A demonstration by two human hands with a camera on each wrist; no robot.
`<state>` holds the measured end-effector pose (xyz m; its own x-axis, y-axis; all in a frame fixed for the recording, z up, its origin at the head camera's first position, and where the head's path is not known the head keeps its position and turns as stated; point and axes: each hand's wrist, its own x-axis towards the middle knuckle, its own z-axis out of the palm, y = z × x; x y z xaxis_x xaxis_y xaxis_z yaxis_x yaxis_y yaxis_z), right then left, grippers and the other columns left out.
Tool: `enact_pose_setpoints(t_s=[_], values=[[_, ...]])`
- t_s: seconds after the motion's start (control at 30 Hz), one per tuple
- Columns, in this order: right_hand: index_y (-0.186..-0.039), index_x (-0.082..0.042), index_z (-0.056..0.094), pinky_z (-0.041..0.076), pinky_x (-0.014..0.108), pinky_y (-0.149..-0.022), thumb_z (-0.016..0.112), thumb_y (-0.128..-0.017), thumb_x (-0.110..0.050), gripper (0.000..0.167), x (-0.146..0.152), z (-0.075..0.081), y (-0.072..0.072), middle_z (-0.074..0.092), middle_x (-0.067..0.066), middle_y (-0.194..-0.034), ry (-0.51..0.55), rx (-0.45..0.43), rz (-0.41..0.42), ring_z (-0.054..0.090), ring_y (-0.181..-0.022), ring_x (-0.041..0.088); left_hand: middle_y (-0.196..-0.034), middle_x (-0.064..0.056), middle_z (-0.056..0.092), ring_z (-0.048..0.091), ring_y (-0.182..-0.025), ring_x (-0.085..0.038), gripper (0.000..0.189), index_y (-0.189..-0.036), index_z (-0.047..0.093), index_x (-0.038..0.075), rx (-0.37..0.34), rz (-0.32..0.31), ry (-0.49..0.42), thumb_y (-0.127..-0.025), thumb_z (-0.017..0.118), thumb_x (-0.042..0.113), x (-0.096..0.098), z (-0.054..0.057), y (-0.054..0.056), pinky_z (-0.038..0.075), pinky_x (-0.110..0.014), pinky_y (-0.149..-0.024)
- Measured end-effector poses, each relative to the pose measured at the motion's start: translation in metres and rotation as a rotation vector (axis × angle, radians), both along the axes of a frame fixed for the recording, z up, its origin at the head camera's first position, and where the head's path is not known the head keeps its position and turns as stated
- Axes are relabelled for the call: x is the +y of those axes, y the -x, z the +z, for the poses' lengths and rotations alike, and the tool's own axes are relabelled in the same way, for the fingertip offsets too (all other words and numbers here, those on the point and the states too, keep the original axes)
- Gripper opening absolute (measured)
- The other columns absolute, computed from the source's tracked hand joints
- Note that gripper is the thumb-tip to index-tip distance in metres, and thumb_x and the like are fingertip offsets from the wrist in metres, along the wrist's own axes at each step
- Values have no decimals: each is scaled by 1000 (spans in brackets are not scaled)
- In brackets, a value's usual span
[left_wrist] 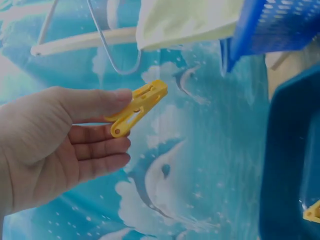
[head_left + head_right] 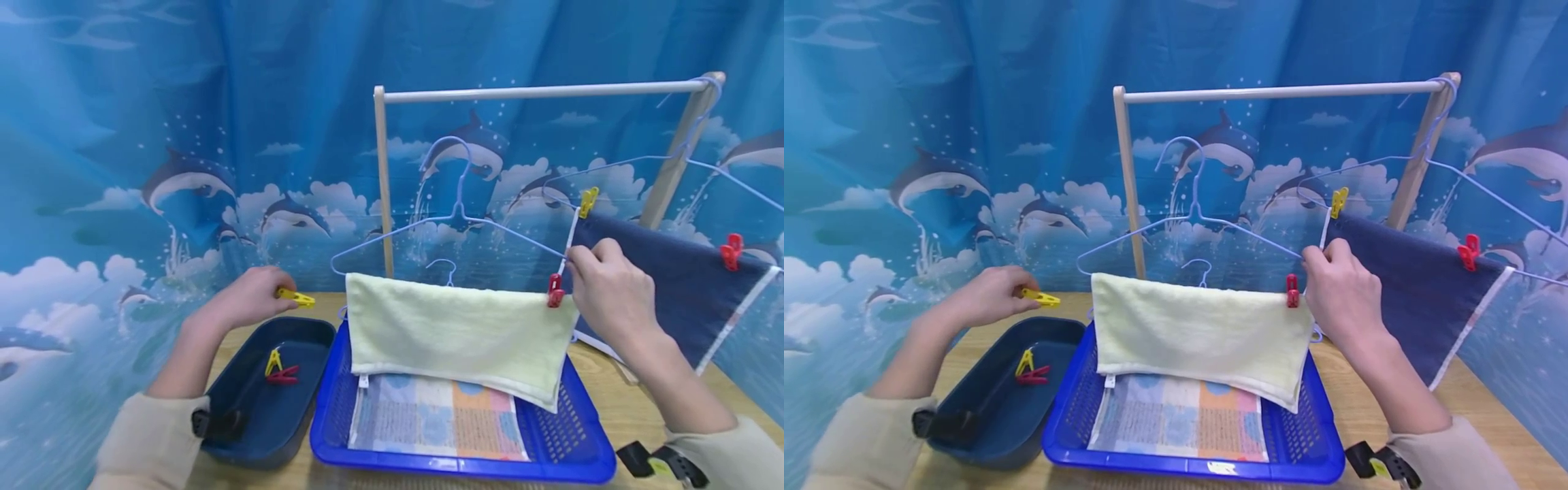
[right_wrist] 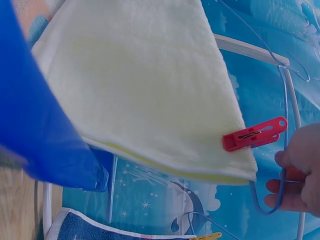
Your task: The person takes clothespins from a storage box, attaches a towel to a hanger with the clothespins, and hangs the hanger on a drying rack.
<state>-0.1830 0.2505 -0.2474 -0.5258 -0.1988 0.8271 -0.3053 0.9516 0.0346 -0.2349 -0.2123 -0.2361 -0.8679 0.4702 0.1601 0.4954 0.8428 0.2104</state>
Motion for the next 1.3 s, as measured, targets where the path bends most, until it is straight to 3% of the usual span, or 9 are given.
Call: enact_pose_setpoints(t_s=[0.27,0.5,0.7,0.87,1.07,1.3], values=[[-96,4,61,43,41,-41,68,-77,6,20,0,-2,2,43,16,-76,-1,14,8,40,-47,22,-79,-1,59,53,-70,-16,9,-85,67,6,107,-52,-20,-82,70,14,18,13,-13,49,-33,-63],[-96,4,61,38,40,-37,68,-77,5,20,-1,-3,2,43,19,-76,9,14,-12,38,-43,22,-91,-5,59,57,-83,-22,7,-89,68,4,171,-111,-7,-86,63,8,30,21,-19,50,-37,-71],[-91,1,63,28,34,-34,67,-78,2,14,-2,-2,2,47,18,-72,-32,50,-65,39,-45,25,-95,-8,59,56,-88,-23,11,-92,68,2,177,-118,9,-86,59,5,35,21,-18,50,-38,-74],[-90,2,64,34,37,-37,68,-77,2,14,-4,-1,2,50,17,-71,-46,91,-66,47,-59,32,-95,-9,60,57,-88,-24,10,-91,69,3,178,-117,43,-86,60,5,34,18,-17,50,-38,-74],[-91,1,64,34,36,-37,68,-78,1,14,-4,-2,4,50,17,-70,-50,102,-60,45,-55,30,-95,-7,60,57,-88,-23,10,-92,69,4,183,-135,45,-86,61,6,35,17,-17,50,-38,-74],[-92,1,64,36,39,-37,70,-77,0,17,-3,-2,3,51,18,-75,-21,72,-57,48,-60,32,-95,-8,59,56,-88,-24,9,-91,69,4,264,-193,16,-85,63,4,36,16,-16,49,-37,-74]])
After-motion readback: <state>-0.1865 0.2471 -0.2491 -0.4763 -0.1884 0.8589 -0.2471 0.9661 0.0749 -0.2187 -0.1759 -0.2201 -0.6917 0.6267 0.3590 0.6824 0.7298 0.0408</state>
